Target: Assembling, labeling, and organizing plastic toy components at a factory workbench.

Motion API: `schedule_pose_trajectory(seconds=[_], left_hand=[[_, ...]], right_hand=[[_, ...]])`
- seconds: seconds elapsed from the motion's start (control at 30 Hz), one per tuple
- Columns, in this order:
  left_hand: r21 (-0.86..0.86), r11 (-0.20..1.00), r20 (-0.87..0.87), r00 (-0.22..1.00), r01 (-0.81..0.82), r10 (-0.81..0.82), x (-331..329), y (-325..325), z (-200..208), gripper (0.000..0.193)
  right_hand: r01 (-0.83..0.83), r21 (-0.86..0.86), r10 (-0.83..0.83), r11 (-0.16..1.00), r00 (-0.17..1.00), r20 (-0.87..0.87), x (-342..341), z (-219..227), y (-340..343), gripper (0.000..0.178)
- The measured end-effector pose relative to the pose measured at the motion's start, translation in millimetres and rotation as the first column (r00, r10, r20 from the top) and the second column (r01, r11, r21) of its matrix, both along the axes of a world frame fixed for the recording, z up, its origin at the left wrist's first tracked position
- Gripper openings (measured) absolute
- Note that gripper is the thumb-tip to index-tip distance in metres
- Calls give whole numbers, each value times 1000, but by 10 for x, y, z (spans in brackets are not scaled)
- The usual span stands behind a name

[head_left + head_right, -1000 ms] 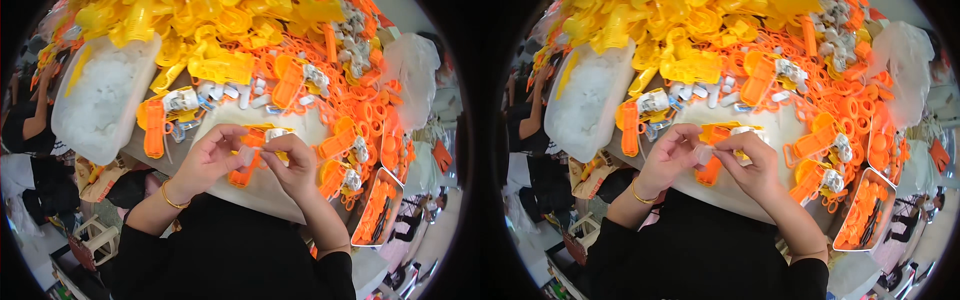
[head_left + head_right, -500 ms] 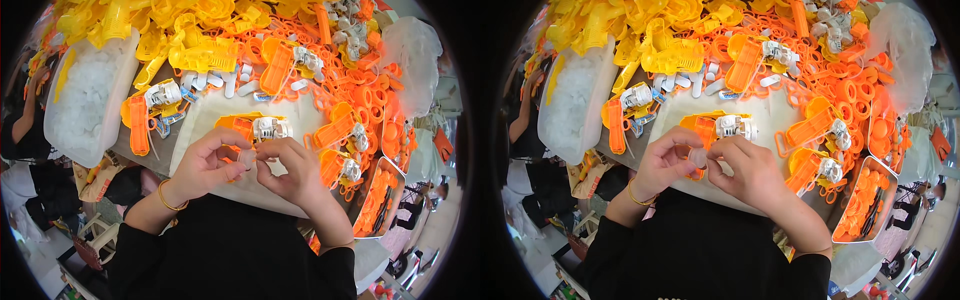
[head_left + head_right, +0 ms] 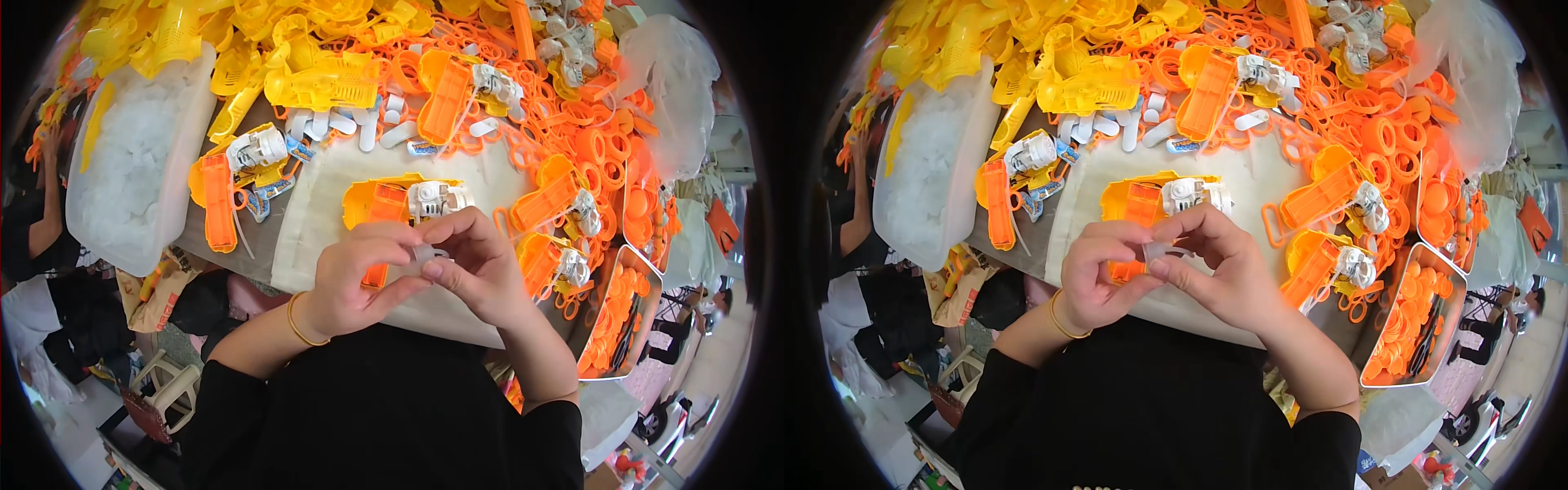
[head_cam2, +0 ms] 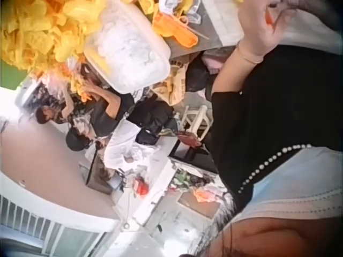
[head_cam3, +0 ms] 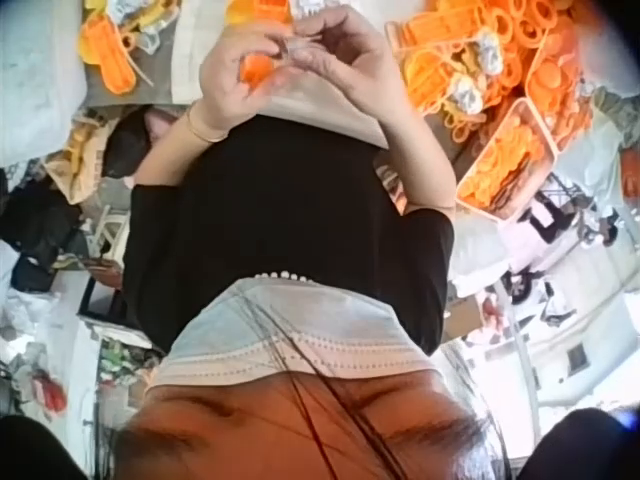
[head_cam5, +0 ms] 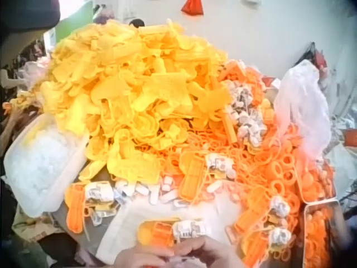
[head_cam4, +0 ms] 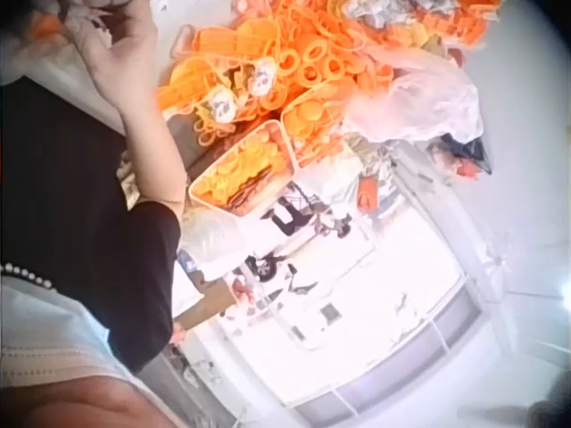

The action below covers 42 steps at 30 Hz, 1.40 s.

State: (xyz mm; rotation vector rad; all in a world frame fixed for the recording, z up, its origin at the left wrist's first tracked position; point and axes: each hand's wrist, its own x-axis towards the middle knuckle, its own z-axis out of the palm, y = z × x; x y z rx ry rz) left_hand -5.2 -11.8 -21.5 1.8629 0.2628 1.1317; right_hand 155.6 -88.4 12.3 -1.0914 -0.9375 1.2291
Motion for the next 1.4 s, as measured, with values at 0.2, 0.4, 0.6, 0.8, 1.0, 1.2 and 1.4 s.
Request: schedule_pose_trajectory(seconds=[0.2,0.4,0.6,0.8,1.0,1.2,1.4], left_hand=[[-459,882,-213,950,110,-230,-6,74,107,18],[-683,690,21,951,239,-308,47,69,96,14],[-282,959,-59,998,-29,13,181,7,155,16],[-5,997,-159,984,-82,80,186,-18,155,19],[338,930,-191,978,146,-85,184,-85,38,24],[371,894,-534,845,251,-16,-8,32,65,26],[373,923,-592,790,93,159,304,243,59,58]], right_hand=[[-3,101,-58,995,798,600,120,126,-29,37],[-72,135,-31,988,767,641,166,106,6,37],[98,320,-274,942,776,568,155,83,67,27],[115,-149,15,982,743,669,194,310,40,16],[23,9,-21,1000,609,793,320,134,73,12],[-148,225,-165,963,338,927,409,-160,57,16],[-396,294,-244,870,174,954,469,-73,121,22]])
